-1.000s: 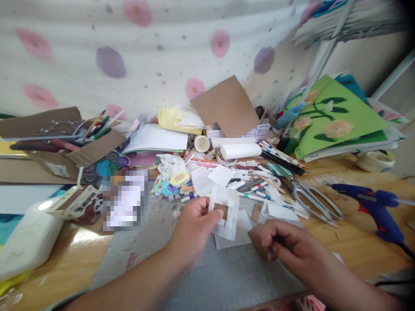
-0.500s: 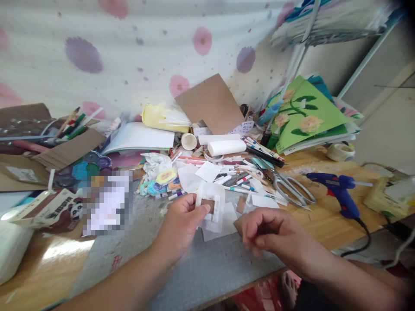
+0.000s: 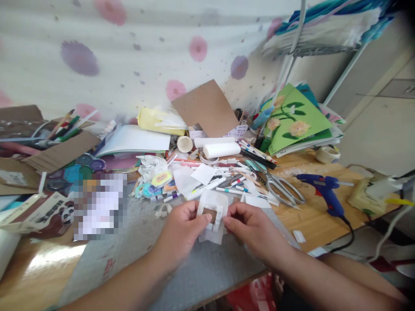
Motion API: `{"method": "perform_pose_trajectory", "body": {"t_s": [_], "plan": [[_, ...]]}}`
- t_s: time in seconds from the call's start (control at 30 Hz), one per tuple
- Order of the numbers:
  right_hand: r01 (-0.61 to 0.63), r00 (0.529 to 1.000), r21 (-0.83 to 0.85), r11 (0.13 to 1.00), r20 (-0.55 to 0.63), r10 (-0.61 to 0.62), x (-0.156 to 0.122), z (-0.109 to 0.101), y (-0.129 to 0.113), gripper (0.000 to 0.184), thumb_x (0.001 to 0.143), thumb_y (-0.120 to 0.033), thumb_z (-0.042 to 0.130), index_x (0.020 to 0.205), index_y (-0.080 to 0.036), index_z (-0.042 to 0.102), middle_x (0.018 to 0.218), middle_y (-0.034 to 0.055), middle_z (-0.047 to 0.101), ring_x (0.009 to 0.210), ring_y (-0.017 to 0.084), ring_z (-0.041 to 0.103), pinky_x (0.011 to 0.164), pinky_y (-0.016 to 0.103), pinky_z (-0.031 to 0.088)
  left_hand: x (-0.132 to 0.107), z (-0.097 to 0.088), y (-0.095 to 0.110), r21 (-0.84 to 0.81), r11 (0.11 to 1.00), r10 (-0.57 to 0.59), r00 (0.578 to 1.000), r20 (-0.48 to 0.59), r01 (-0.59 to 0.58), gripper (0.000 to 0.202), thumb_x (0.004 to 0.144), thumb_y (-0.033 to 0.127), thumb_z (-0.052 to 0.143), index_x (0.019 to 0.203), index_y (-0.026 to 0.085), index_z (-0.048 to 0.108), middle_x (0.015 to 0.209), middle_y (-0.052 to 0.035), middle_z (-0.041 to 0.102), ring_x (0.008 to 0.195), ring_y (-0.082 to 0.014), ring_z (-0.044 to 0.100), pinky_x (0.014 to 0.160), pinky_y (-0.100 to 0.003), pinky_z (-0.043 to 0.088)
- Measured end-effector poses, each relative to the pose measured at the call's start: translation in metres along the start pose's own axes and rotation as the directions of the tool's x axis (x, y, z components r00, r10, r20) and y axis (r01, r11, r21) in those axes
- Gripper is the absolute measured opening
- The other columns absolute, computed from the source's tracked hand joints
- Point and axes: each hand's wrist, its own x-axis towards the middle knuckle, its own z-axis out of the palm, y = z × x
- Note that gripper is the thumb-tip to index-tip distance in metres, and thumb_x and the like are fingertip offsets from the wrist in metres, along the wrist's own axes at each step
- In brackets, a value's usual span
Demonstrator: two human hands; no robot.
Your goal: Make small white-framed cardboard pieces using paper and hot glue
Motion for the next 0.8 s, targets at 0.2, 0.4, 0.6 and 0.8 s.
{"method": "perform_pose_trajectory", "body": {"t_s": [0.2, 0.4, 0.6, 0.8], "plan": [[0.018, 1.0, -0.065, 0.998, -0.024, -0.02, -0.002, 0.0, -0.002, 0.013, 0.076, -0.029, 0.054, 0.067, -0.02, 0.05, 0.06, -0.0038, 0.046, 0.052, 0.01, 0.037, 0.047, 0.022, 0.03, 0.003, -0.002, 0.002, -0.007, 1.0, -0.003, 1.0, -0.013, 0.002, 0.013, 0.07, 0.025, 0.066, 0.075, 0.014, 0.063, 0.063, 0.0009, 0.062, 0.054, -0.0119, 0.051, 0.051, -0.023, 0.037], [0.094, 0.992, -0.154, 0.984, -0.065, -0.104, -0.008, -0.033, -0.001, 0.017, 0.078, -0.034, 0.053, 0.069, -0.019, 0.052, 0.061, -0.0016, 0.052, 0.057, 0.013, 0.049, 0.055, 0.024, 0.04, 0.007, -0.006, 0.008, -0.024, 1.0, -0.009, 0.994, -0.111, 0.006, 0.017, 0.071, 0.026, 0.067, 0.083, 0.015, 0.066, 0.069, -0.0007, 0.067, 0.062, -0.0145, 0.057, 0.056, -0.024, 0.042], [0.008, 0.968, -0.782, 0.624, -0.151, -0.202, -0.037, -0.132, 0.013, 0.02, 0.085, -0.029, 0.045, 0.081, -0.023, 0.064, 0.082, 0.0011, 0.068, 0.077, 0.016, 0.062, 0.07, 0.026, 0.046, 0.01, -0.009, 0.006, -0.075, 0.997, -0.036, 0.998, -0.049, 0.032, 0.023, 0.074, 0.031, 0.066, 0.093, 0.017, 0.066, 0.081, -0.0026, 0.071, 0.072, -0.0179, 0.062, 0.063, -0.027, 0.046], [-0.318, 0.853, -0.777, 0.544, -0.485, -0.194, -0.062, -0.233, 0.053, 0.024, 0.075, -0.04, 0.054, 0.074, -0.019, 0.066, 0.069, 0.0127, 0.071, 0.062, 0.033, 0.066, 0.058, 0.043, 0.047, 0.009, -0.005, 0.006, -0.117, 0.993, -0.037, 0.994, -0.107, 0.024, 0.023, 0.07, 0.03, 0.07, 0.088, 0.016, 0.066, 0.076, -0.0024, 0.069, 0.065, -0.0169, 0.06, 0.06, -0.028, 0.047]]}}
